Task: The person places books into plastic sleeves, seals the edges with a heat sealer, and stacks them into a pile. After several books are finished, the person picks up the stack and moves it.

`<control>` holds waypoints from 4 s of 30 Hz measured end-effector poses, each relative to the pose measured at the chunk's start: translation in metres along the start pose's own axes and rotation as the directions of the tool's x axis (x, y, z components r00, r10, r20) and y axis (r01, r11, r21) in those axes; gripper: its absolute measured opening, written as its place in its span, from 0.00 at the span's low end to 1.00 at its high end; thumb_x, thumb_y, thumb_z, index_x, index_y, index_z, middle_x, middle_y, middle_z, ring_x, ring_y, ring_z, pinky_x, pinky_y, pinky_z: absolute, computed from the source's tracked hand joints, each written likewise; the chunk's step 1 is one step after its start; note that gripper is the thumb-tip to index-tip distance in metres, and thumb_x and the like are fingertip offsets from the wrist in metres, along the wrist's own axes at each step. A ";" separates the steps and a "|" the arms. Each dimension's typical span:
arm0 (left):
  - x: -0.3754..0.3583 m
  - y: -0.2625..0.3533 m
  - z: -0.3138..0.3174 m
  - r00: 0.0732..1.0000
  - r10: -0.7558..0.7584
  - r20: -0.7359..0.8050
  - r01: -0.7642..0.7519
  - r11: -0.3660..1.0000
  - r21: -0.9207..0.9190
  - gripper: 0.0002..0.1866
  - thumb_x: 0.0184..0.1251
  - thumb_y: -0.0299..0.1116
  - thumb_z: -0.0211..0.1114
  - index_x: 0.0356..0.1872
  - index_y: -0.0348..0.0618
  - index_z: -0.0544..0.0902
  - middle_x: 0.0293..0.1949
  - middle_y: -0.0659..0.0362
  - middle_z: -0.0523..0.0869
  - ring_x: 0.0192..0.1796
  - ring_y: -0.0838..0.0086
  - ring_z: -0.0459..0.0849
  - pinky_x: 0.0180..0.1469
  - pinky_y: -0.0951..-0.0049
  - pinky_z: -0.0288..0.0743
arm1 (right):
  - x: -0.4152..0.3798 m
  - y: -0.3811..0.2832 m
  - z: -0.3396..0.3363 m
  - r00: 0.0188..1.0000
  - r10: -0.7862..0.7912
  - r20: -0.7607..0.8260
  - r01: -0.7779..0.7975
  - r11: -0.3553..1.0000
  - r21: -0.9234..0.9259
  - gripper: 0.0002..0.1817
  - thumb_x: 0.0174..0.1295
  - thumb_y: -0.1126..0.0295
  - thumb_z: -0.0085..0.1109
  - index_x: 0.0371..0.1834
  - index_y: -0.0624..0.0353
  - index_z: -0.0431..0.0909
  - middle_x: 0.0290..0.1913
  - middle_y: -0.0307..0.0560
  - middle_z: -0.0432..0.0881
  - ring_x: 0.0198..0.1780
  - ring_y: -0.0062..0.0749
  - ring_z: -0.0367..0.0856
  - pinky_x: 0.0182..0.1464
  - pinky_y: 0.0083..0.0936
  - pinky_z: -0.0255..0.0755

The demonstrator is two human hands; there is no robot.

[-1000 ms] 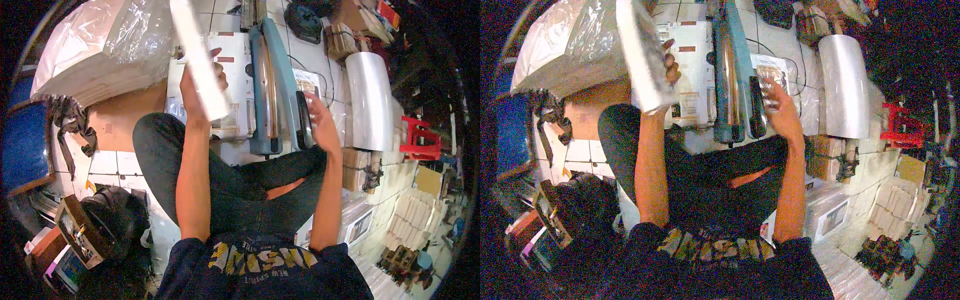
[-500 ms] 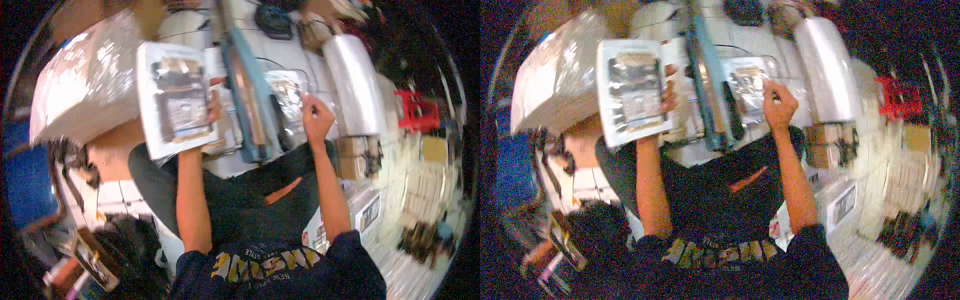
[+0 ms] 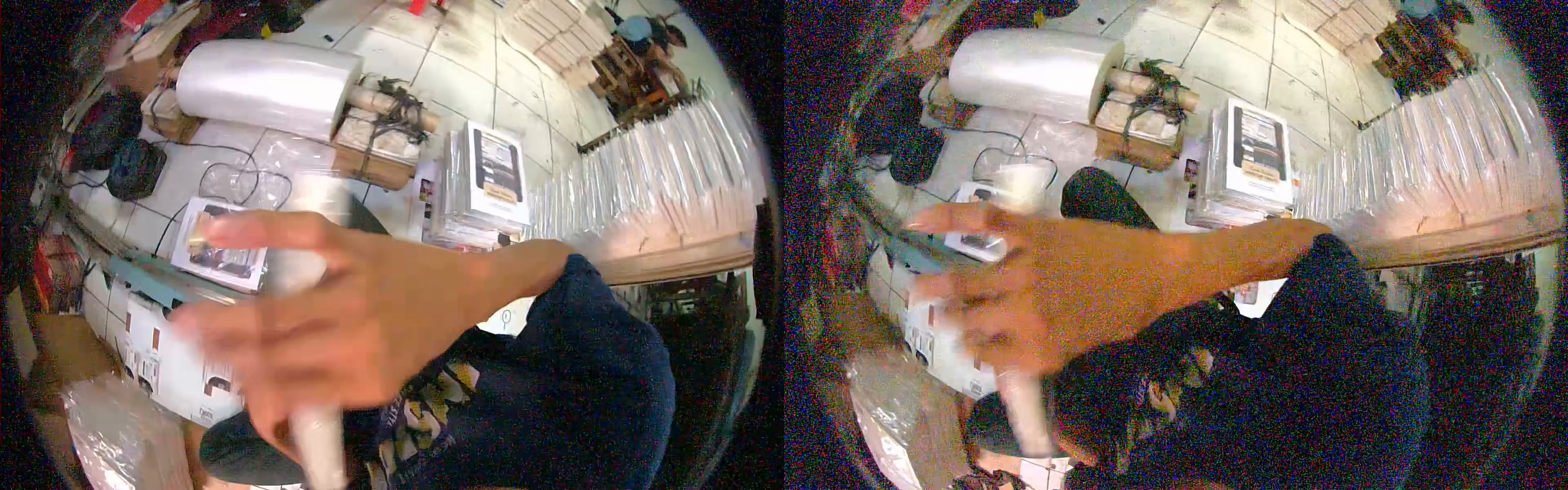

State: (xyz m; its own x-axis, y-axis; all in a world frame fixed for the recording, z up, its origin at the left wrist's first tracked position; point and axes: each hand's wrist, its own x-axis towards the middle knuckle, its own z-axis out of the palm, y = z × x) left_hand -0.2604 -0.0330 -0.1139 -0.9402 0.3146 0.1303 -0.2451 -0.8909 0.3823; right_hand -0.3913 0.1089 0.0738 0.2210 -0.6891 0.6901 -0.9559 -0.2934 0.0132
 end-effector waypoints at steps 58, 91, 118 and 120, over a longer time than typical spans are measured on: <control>-0.165 -0.066 0.158 0.224 0.955 -0.195 0.868 -0.104 0.486 0.35 0.41 0.36 0.81 0.56 0.38 0.80 0.55 0.52 0.83 0.60 0.62 0.80 0.69 0.56 0.61 | -0.029 -0.101 0.203 0.352 0.105 0.930 -0.637 -0.701 0.321 0.24 0.56 0.78 0.65 0.57 0.67 0.71 0.50 0.51 0.82 0.47 0.33 0.83 0.49 0.27 0.79; -0.173 -0.019 0.087 -0.001 0.662 -0.750 0.220 0.732 0.645 0.23 0.71 0.42 0.59 0.52 0.28 0.79 0.42 0.57 0.85 0.43 0.77 0.80 0.47 0.77 0.72 | -0.130 0.038 0.139 0.132 0.576 0.807 -0.855 -0.346 0.387 0.19 0.56 0.70 0.69 0.50 0.63 0.80 0.43 0.42 0.85 0.40 0.24 0.83 0.44 0.23 0.77; -0.140 0.091 -0.070 -0.054 0.631 -0.774 0.128 0.773 0.621 0.24 0.69 0.53 0.58 0.38 0.37 0.80 0.26 0.61 0.81 0.23 0.78 0.78 0.24 0.76 0.71 | 0.013 0.042 0.208 0.617 0.729 0.296 -0.764 0.464 0.449 0.31 0.68 0.53 0.51 0.65 0.67 0.63 0.63 0.70 0.67 0.66 0.58 0.64 0.69 0.46 0.54; -0.139 0.091 -0.074 -0.046 0.592 -0.805 0.073 0.806 0.588 0.25 0.68 0.54 0.59 0.38 0.36 0.80 0.29 0.60 0.82 0.26 0.76 0.80 0.28 0.75 0.73 | 0.021 0.008 0.205 0.711 0.646 0.278 -0.703 0.643 0.304 0.34 0.69 0.52 0.49 0.67 0.70 0.59 0.66 0.74 0.62 0.68 0.65 0.58 0.70 0.49 0.51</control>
State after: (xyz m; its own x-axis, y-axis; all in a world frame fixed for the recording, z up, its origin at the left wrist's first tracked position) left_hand -0.1689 -0.1817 -0.1648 -0.2923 -0.8052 -0.5160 -0.1269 -0.5021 0.8554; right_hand -0.3543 -0.0436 -0.0594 -0.4060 -0.8639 0.2980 -0.7116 0.0943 -0.6962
